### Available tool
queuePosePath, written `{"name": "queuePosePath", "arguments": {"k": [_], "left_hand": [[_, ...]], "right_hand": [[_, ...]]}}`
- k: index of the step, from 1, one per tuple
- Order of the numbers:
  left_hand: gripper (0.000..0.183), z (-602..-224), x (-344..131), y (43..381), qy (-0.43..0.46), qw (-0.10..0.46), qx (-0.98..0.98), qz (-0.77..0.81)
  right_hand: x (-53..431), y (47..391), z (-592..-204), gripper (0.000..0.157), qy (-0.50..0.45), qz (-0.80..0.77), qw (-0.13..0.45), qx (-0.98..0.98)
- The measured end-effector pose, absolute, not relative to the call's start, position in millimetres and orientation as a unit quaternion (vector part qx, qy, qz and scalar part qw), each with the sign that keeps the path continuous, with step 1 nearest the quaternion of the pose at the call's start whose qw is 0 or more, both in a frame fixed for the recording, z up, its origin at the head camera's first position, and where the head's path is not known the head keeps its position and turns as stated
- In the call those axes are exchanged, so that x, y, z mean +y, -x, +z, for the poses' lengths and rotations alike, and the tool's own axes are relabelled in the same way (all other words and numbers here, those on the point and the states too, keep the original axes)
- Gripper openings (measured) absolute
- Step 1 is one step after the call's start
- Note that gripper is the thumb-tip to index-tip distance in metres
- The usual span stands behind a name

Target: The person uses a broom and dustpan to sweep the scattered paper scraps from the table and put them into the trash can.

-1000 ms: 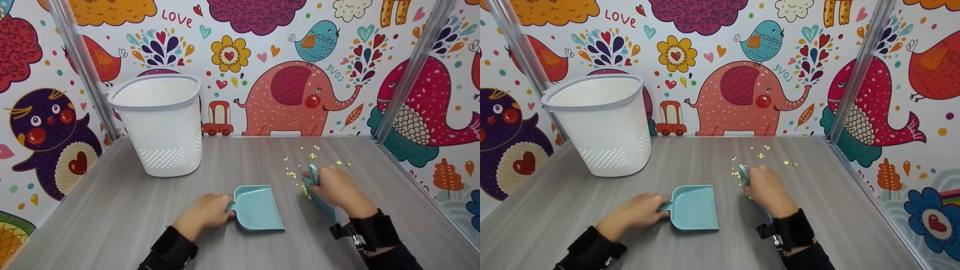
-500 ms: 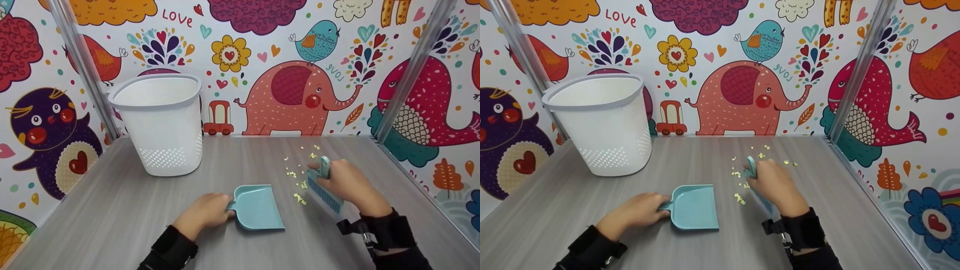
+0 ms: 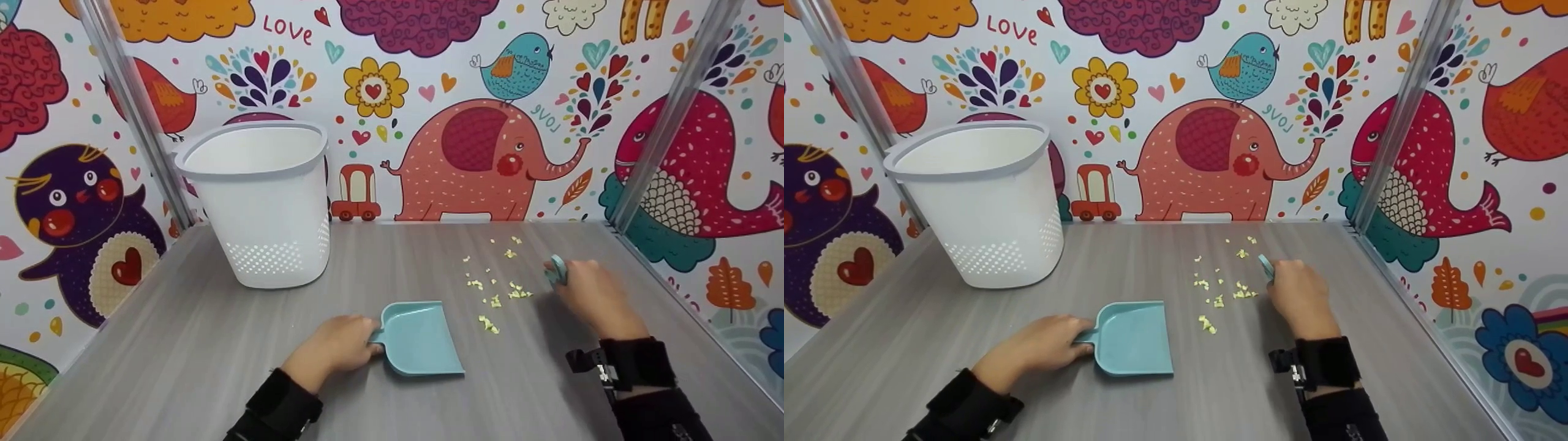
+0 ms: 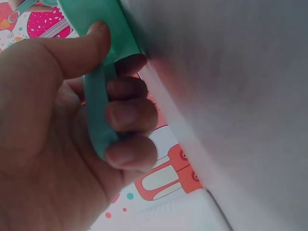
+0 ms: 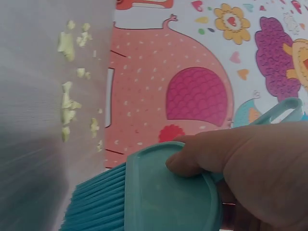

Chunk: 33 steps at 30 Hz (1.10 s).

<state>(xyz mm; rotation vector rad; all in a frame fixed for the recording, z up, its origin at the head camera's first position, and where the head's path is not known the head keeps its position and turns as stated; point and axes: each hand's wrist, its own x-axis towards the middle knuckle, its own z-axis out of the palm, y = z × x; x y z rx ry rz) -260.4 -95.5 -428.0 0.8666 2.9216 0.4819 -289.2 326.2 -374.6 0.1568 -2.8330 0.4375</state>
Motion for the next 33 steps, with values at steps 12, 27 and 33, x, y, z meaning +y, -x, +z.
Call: {"name": "queuePosePath", "arguments": {"k": [12,27,33], "left_hand": [[0.035,-429.7,-95.9,261.5,-0.288,0.024,0.943,0.162],[0.031,-428.8,-96.1,260.0,-0.285,0.028,0.944,0.165],[0.031,-429.1,-96.0,260.5,-0.285,0.028,0.944,0.164]], "right_hand": [[307.4,295.3,-387.7,0.033,-0.109,0.141,0.157,-0.971],[289.0,289.4,-380.9,0.041,-0.161,0.175,0.081,-0.968],[279.7,282.5,-376.4,0.041,-0.192,0.176,0.060,-0.964]]}}
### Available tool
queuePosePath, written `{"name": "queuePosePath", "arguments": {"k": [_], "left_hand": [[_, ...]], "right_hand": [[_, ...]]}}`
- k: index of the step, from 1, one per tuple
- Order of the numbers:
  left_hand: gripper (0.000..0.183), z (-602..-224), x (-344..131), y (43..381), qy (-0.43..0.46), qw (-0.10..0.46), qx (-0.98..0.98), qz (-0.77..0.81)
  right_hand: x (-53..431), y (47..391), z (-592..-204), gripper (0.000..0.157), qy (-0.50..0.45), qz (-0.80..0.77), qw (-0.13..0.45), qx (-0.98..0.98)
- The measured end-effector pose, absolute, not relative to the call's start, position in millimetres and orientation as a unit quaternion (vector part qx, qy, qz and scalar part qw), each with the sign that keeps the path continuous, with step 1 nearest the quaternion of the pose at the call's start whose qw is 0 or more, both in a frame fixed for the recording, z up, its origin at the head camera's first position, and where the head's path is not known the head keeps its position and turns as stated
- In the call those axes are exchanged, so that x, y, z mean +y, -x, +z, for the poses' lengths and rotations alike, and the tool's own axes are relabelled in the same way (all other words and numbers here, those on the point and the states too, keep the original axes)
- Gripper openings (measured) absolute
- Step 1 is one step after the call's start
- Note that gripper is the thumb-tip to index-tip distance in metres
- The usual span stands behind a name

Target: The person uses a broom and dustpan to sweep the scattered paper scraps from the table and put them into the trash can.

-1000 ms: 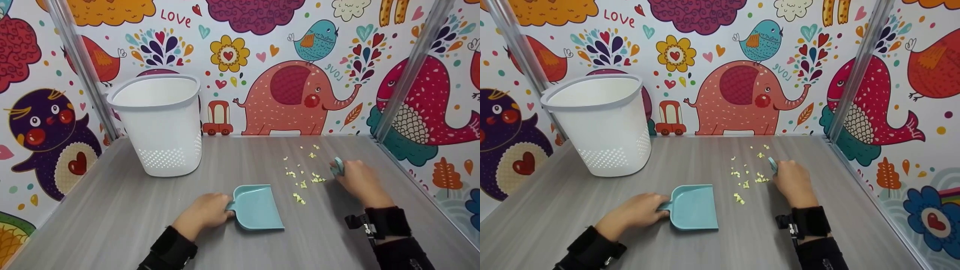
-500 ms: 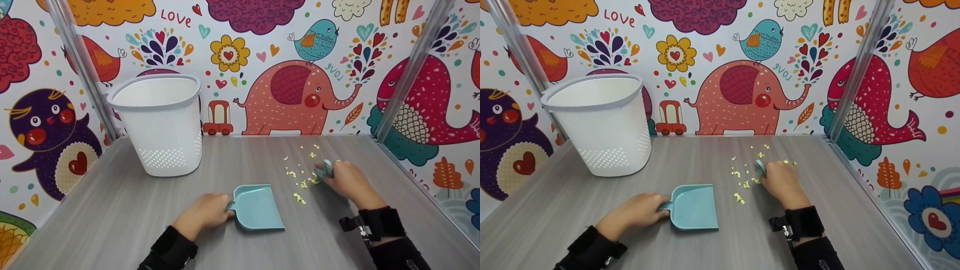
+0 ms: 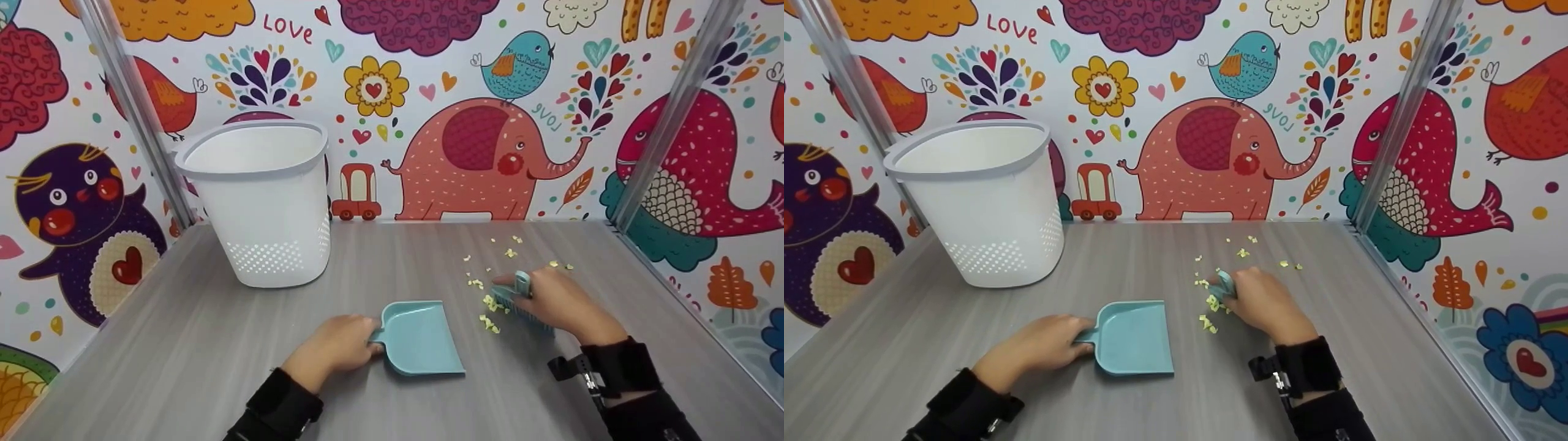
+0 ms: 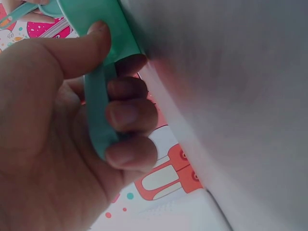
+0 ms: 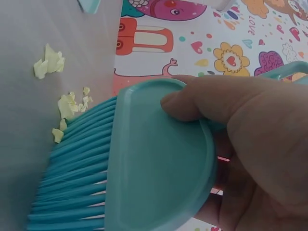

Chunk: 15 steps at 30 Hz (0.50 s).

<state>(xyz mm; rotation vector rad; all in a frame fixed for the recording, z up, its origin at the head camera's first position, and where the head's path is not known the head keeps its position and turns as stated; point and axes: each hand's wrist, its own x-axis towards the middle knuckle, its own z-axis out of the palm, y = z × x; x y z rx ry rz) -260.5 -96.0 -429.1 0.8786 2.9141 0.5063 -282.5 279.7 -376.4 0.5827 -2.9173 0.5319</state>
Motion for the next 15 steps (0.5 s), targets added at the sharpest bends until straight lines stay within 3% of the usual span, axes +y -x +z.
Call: {"name": "queuePosePath", "arguments": {"k": [15], "left_hand": [[0.030,-431.0,-95.6,262.0,-0.281,0.030,0.945,0.162]], "right_hand": [[280.9,270.1,-355.1,0.042,-0.201,0.201,0.024,-0.958]]}}
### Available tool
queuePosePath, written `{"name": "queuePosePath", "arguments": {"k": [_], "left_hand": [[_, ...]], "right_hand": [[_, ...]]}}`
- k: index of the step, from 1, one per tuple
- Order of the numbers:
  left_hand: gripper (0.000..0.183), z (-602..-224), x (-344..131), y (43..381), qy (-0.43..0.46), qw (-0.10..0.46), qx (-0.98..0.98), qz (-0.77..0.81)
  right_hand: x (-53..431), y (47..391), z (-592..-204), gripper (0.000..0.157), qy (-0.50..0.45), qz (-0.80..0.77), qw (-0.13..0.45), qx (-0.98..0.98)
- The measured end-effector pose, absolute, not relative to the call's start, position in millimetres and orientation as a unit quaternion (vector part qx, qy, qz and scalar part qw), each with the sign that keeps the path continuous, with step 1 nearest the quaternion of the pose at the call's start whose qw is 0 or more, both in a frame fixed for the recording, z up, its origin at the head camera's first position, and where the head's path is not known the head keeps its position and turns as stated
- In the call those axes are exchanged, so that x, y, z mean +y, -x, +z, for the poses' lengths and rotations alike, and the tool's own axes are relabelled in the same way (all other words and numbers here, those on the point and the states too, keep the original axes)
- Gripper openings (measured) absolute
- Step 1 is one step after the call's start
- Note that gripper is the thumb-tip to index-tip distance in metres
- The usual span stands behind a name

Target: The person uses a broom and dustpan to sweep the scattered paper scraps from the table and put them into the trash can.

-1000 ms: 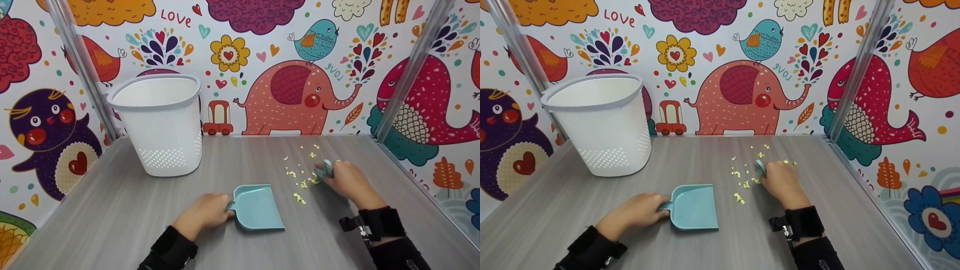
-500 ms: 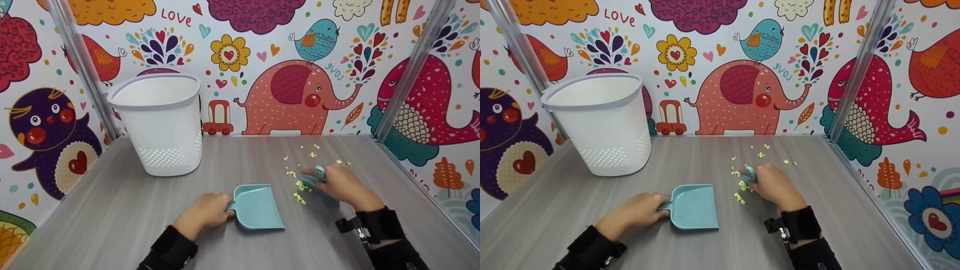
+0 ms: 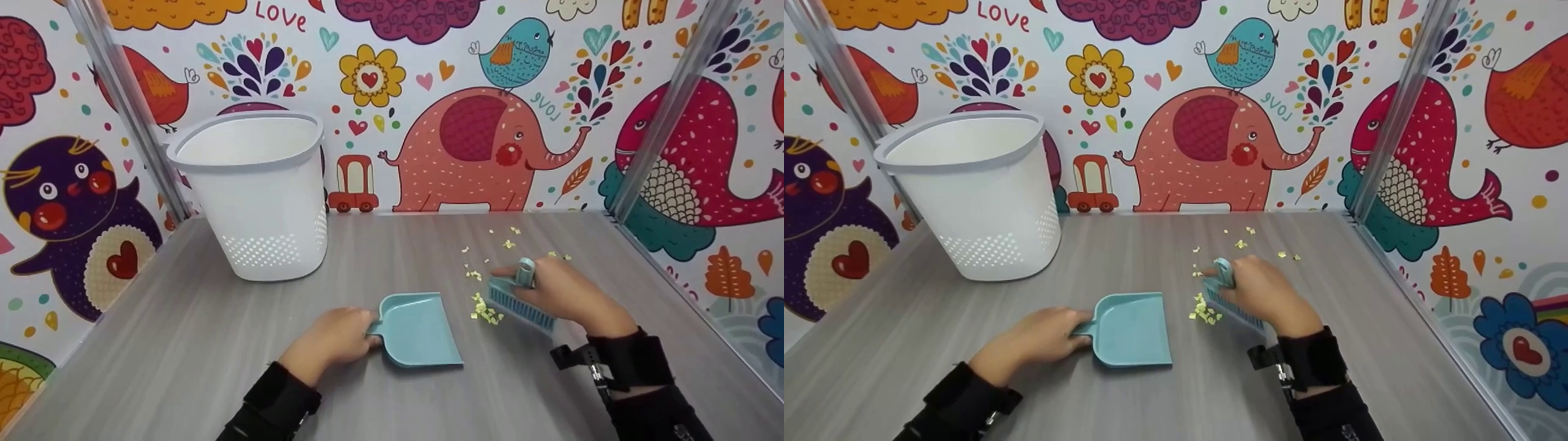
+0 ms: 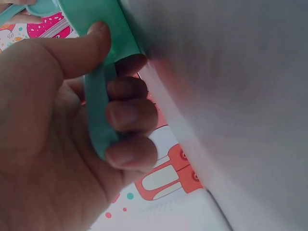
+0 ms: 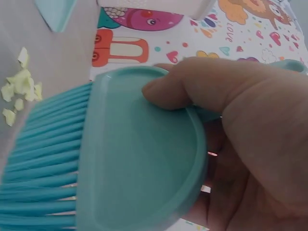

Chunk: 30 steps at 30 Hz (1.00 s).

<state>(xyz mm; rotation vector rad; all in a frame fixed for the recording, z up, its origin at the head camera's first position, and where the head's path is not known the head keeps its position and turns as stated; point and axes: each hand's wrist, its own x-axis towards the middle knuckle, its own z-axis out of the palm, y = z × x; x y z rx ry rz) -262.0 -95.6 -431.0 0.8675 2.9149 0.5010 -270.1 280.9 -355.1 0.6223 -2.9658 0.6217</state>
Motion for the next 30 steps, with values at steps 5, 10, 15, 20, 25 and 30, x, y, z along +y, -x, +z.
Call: {"name": "queuePosePath", "arguments": {"k": [5,10,15,20,25,30], "left_hand": [[0.031,-431.5,-96.1,263.6,-0.284,0.024,0.945,0.161],[0.031,-431.6,-96.4,263.7,-0.285,0.029,0.945,0.158],[0.030,-431.2,-95.1,262.5,-0.282,0.035,0.945,0.160],[0.029,-431.2,-94.8,262.1,-0.281,0.037,0.946,0.160],[0.029,-430.0,-94.9,261.6,-0.279,0.040,0.945,0.164],[0.029,-428.6,-95.5,261.7,-0.283,0.040,0.944,0.167]], "right_hand": [[294.3,271.5,-349.4,0.044,-0.175,0.182,0.061,-0.966],[308.9,275.9,-353.2,0.043,-0.141,0.165,0.079,-0.973],[311.1,281.6,-364.7,0.040,-0.128,0.155,0.081,-0.976],[297.2,287.0,-378.0,0.035,-0.139,0.134,0.101,-0.976],[280.0,287.6,-388.2,0.038,-0.169,0.134,0.134,-0.967],[265.0,287.6,-395.7,0.044,-0.217,0.145,0.141,-0.955]]}}
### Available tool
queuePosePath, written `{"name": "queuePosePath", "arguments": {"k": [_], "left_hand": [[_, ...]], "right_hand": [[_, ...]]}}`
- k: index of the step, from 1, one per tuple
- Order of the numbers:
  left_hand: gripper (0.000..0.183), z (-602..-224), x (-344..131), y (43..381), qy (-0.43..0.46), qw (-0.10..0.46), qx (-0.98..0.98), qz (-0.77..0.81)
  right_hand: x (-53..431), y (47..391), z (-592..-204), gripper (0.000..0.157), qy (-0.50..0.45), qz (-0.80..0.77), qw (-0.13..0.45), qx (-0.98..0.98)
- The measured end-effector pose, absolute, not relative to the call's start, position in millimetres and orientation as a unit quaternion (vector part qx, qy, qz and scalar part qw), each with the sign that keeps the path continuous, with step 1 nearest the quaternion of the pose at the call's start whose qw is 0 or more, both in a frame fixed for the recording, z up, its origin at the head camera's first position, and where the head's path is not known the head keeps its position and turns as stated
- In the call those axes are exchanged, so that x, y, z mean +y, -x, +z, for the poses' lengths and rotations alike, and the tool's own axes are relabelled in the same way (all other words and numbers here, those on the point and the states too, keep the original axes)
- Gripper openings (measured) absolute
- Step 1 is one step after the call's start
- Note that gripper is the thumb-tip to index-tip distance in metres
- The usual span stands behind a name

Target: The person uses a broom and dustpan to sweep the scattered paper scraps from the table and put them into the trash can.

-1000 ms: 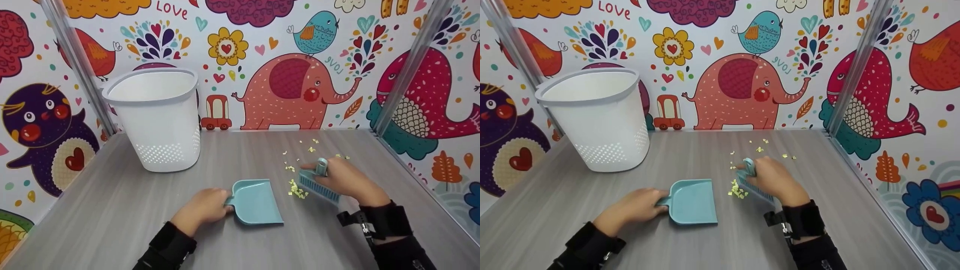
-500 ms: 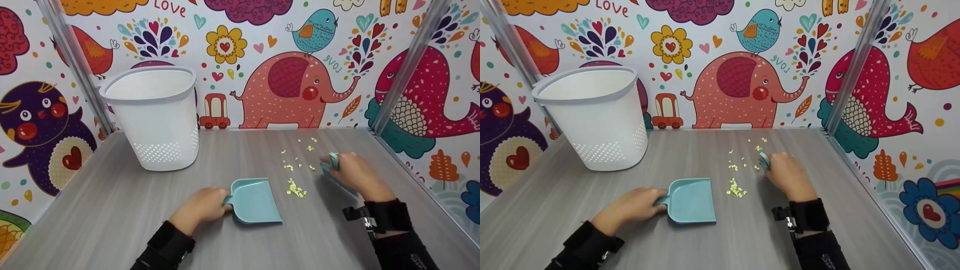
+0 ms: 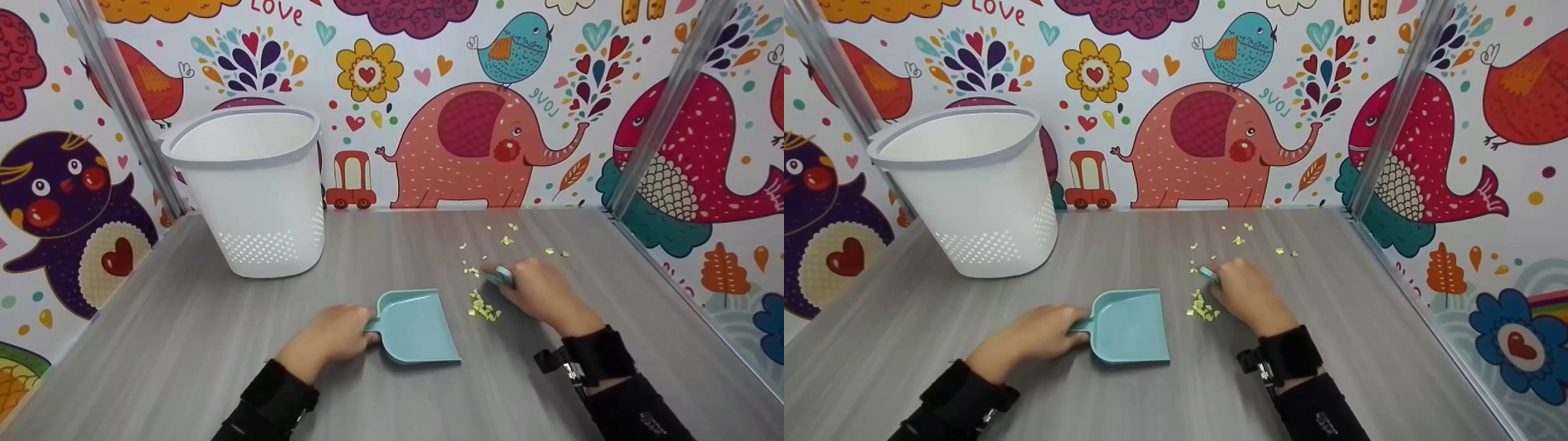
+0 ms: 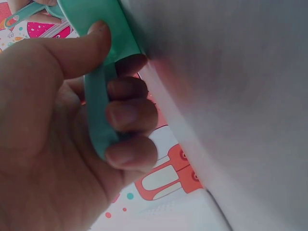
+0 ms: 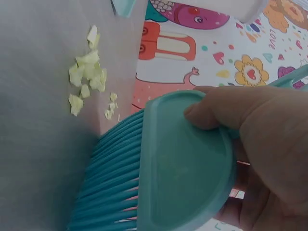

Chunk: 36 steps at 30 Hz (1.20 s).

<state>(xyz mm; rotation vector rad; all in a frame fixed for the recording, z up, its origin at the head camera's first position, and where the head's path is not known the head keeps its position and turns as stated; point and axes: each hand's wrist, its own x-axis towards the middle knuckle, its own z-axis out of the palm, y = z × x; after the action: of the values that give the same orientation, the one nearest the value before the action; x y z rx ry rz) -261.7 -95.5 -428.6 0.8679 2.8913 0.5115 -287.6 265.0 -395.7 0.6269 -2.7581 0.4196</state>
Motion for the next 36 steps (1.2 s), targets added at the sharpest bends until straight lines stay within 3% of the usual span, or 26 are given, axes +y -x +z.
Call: {"name": "queuePosePath", "arguments": {"k": [15,25,36], "left_hand": [[0.028,-427.9,-95.3,261.1,-0.285,0.037,0.943,0.167],[0.026,-428.2,-95.1,260.8,-0.280,0.043,0.945,0.165],[0.030,-429.7,-96.0,263.9,-0.285,0.039,0.942,0.174]], "right_hand": [[260.0,280.3,-384.7,0.045,-0.307,0.170,0.035,-0.936],[261.8,269.6,-364.4,0.039,-0.317,0.227,-0.039,-0.920],[270.1,256.9,-337.3,0.043,-0.289,0.269,-0.008,-0.919]]}}
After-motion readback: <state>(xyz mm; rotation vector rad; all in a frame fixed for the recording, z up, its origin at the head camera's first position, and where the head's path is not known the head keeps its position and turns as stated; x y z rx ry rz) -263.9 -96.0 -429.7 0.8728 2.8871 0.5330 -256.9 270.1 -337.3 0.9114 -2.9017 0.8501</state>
